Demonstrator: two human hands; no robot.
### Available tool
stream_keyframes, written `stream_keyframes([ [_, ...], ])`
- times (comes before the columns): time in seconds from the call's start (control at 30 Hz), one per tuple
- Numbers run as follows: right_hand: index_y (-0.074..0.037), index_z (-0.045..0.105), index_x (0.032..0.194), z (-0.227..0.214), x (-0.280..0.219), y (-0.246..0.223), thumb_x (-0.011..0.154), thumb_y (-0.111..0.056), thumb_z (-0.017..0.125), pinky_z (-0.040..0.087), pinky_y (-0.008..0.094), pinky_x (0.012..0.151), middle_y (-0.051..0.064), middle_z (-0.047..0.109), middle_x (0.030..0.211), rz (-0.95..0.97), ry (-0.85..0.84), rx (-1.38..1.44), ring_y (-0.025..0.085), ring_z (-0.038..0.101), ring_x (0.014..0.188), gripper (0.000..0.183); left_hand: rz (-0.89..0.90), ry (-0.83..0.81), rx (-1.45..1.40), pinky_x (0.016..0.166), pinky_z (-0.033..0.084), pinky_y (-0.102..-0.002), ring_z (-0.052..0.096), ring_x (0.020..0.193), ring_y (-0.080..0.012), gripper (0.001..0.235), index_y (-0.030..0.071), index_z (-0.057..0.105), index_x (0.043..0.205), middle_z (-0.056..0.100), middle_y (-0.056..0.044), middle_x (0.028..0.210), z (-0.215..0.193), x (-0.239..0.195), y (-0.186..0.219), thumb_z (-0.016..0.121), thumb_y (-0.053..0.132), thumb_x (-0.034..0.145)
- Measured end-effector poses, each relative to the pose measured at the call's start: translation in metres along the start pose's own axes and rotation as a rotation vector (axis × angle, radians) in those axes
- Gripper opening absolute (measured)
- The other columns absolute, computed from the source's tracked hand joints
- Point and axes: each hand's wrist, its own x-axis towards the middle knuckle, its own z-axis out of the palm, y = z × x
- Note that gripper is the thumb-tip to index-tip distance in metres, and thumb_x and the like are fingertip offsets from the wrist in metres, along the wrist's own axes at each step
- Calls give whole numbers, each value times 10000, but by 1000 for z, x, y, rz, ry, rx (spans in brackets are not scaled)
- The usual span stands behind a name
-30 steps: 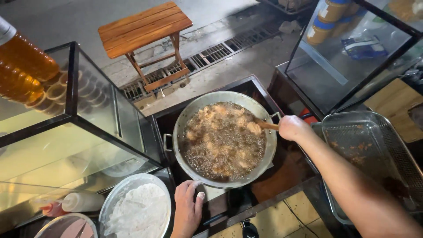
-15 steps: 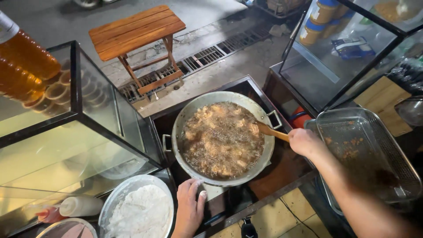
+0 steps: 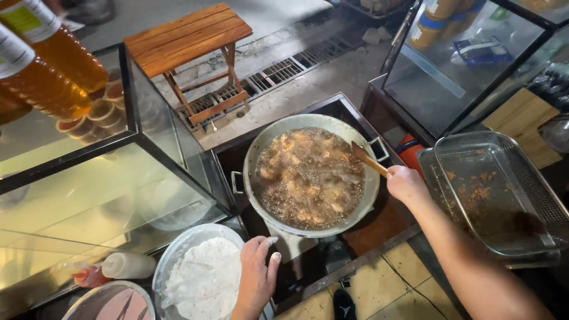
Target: The recorder is frying chicken pieces in a large pan and subsequently battering raw chicken for more frying.
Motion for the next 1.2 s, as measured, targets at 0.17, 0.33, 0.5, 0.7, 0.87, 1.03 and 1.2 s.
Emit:
stream_keyframes([
  [0.17,-184,752,1189,-4,1,5,948,-321,614,515,476,1011,178,717,1198,-26,0,-35,386,664,1143,310,-4,1,-12,977,434,-451,562,1088,-364,343,43,641,1183,614,-156,1123,0,-2,-2,685,101,848],
  [0.33,-177,763,1149,-2,24,7,956,-311,587,521,478,993,172,719,1175,-117,-29,-79,388,668,1116,294,-24,-4,1,968,441,-450,560,1086,-370,336,45,640,1177,614,-158,1127,5,1,3,688,101,848],
  [0.5,-148,760,1116,-25,39,-35,949,-276,571,521,496,965,199,724,1108,-299,20,-107,405,670,1084,283,-54,46,10,973,445,-449,571,1078,-364,341,44,638,1183,617,-157,1118,9,4,7,685,96,850],
  [0.7,-104,753,986,-13,69,-119,979,-224,519,568,502,870,215,742,987,-475,-29,-338,389,724,970,263,-84,110,45,969,443,-449,569,1086,-362,340,34,628,1193,616,-160,1130,20,3,18,680,105,865],
  [0.87,-112,769,912,18,94,-164,958,-157,541,596,449,796,170,752,934,-688,82,-469,328,735,934,238,-148,132,70,992,421,-450,557,1105,-359,332,39,642,1193,615,-156,1125,26,0,24,676,103,870],
  [1.03,-58,744,963,21,92,-189,995,-176,553,633,404,673,127,760,928,-691,-106,-815,244,749,851,227,-215,150,87,1007,408,-451,550,1118,-358,328,43,652,1183,616,-152,1130,31,-1,25,678,100,861],
  [1.2,-63,762,969,37,111,-174,949,-175,614,615,378,732,105,767,944,-649,-220,-838,234,748,857,186,-236,154,76,1007,412,-446,548,1115,-355,334,42,649,1182,612,-146,1123,37,1,23,685,94,854],
])
